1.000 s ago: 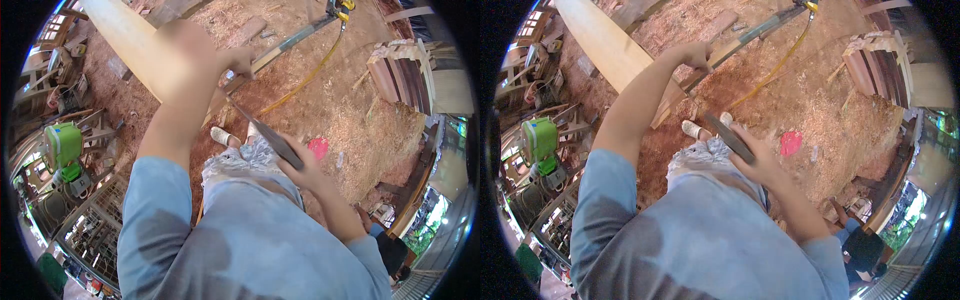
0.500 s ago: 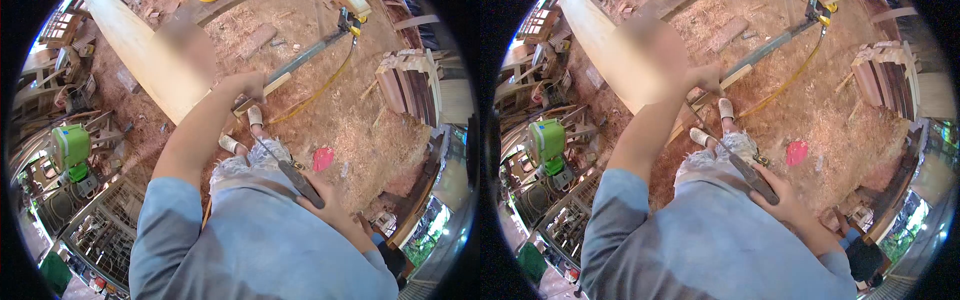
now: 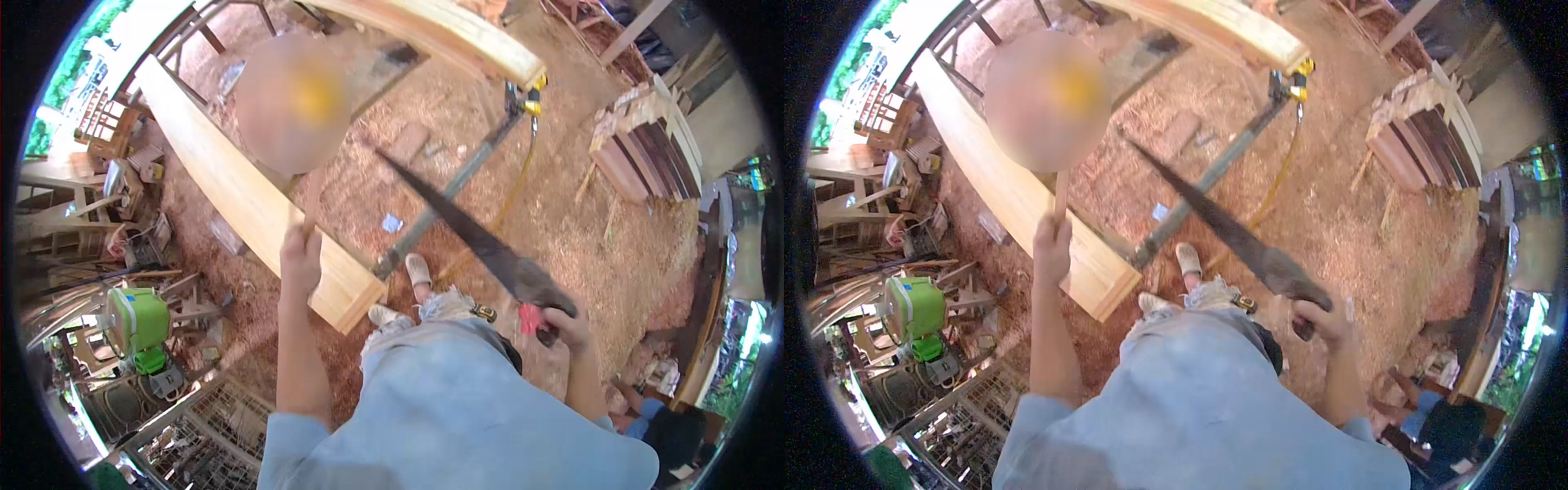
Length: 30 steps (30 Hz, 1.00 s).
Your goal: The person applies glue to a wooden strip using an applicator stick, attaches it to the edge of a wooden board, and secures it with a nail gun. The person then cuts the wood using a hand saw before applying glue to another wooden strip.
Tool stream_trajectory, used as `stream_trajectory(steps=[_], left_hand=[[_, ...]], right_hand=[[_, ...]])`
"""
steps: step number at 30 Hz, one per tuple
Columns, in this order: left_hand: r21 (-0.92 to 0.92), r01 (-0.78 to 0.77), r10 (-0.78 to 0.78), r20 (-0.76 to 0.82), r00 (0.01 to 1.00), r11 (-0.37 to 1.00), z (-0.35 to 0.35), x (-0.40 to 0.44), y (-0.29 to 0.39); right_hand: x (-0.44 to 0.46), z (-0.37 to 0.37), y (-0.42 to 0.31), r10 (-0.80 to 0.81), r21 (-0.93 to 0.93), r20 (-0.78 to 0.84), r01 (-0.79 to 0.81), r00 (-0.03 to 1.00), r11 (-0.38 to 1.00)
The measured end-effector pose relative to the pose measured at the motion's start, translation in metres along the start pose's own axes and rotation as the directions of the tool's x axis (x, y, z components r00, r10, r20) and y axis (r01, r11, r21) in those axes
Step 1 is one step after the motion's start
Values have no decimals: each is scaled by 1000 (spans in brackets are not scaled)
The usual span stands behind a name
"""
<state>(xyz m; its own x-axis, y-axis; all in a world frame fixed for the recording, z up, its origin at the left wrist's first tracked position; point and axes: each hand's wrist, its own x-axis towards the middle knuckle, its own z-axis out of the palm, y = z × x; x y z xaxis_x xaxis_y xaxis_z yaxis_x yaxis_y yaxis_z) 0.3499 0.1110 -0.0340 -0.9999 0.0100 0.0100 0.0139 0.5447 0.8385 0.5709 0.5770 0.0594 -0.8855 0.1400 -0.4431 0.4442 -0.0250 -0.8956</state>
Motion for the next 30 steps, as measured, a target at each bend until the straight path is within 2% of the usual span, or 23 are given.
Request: stream_trajectory(steps=[3,4,5,6,8,10,12,14,16,18,19,21,22,23,24,25,27,28,29,30], left_hand=[[55,287,-285,-40,958,956,-8,-59,-41],[78,354,-351,-50,935,932,-8,-77,-41],[163,373,-370,-49,928,913,7,-89,-29],[248,388,-388,-47,920,888,21,-100,-17],[317,433,-472,54,880,844,52,-97,18],[394,400,-489,155,859,828,72,-85,50],[462,348,-458,148,877,816,85,-85,45],[444,304,-386,106,916,843,95,-85,31],[418,325,-383,60,922,848,88,-84,46],[425,317,-373,53,926,848,89,-83,47],[415,340,-392,42,919,844,90,-82,52],[451,392,-446,15,895,802,86,-80,66],[450,412,-466,12,885,792,92,-81,61],[455,383,-431,1,902,804,101,-80,52],[465,348,-391,-4,920,814,105,-79,46],[472,352,-401,4,916,808,107,-81,46],[457,322,-340,-45,939,829,107,-82,44],[462,322,-346,-34,938,826,106,-83,40],[453,274,-272,-70,960,848,108,-87,35],[444,250,-238,-82,968,861,110,-91,28]], right_hand=[[33,-15,-6,-145,139,-102,158,984,977],[63,-12,-18,-162,284,-229,225,960,932],[96,-7,-31,-146,419,-344,291,928,860],[139,-13,-40,-131,459,-355,294,926,838],[230,-31,-69,-117,459,-360,284,926,842],[295,-27,-114,-147,428,-314,279,938,860],[334,-17,-162,-135,416,-271,242,953,876],[401,-37,-173,-146,389,-191,211,971,897],[467,-55,-182,-138,347,-118,171,983,922],[523,-69,-195,-189,163,-187,220,964,962],[566,-89,-194,-185,151,-166,210,969,966],[648,-124,-186,-266,-330,-322,155,909,931],[667,-130,-186,-253,-336,-307,144,918,931],[681,-132,-183,-331,-576,-291,112,898,809],[688,-131,-176,-403,-772,-256,65,879,633],[673,-121,-172,-388,-770,-259,54,885,636],[606,-84,-188,-408,-772,-384,-47,828,633],[575,-65,-200,-425,-820,-388,-96,818,564],[548,-49,-193,-413,-820,-392,-110,822,561],[521,-36,-184,-654,-862,-417,-46,631,506]])
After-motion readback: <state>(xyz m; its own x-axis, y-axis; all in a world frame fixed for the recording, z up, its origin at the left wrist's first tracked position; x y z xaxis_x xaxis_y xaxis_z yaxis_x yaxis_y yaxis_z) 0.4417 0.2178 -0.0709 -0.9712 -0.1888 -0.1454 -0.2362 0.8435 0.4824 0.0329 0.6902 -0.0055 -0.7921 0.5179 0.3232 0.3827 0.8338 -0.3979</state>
